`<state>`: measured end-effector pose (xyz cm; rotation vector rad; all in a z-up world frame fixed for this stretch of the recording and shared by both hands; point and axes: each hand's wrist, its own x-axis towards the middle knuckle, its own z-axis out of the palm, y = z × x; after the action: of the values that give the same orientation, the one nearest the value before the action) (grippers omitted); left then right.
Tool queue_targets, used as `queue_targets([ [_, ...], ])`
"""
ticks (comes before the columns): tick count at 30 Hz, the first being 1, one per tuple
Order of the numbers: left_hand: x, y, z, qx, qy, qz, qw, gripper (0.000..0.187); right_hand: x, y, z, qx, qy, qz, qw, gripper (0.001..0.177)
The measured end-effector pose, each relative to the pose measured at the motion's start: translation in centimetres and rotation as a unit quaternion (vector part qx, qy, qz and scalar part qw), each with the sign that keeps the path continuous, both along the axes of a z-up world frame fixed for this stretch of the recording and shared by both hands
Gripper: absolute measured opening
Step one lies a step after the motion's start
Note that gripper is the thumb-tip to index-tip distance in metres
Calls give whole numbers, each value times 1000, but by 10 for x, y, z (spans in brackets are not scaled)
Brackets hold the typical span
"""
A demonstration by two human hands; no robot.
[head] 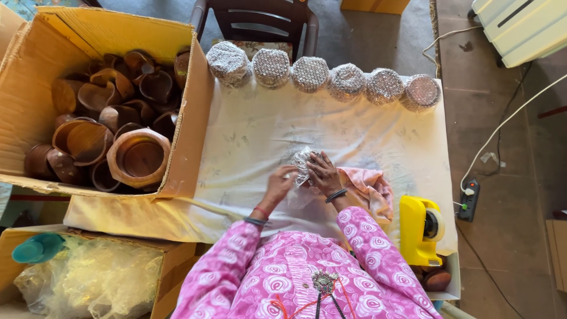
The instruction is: The person wraps individual pottery cups in bubble wrap and packs them into a box, then places clay lids into a separate bucket.
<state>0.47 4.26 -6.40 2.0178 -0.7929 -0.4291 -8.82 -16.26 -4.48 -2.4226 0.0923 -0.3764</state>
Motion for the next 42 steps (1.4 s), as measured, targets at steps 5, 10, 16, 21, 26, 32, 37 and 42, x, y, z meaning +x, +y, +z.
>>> queue_targets([
  [5,-19,44,55,59,145,101,983,70,2,4,-6,39,-19,-43,998,30],
  [10,-51,45,71,57,0,34,998,94,2,1,-5,54,-13,-32,998,30],
  [16,-72,24,48,106,-49,-82,990,47,5,-6,-13,74,16,-33,997,31],
  [21,-71,-1,60,31,-14,-43,998,64,5,-10,-15,90,35,-32,995,32],
  [26,-71,-21,60,131,77,12,988,52,7,-8,-11,84,38,-26,995,32],
  [32,-53,-32,56,152,-90,4,984,18,7,-9,-12,95,46,-20,994,33],
  [37,-13,-47,67,107,-335,-67,934,10,7,-21,-30,65,69,-5,995,40],
  [42,8,-51,79,118,-239,-74,961,21,7,-40,-25,45,77,85,992,51],
])
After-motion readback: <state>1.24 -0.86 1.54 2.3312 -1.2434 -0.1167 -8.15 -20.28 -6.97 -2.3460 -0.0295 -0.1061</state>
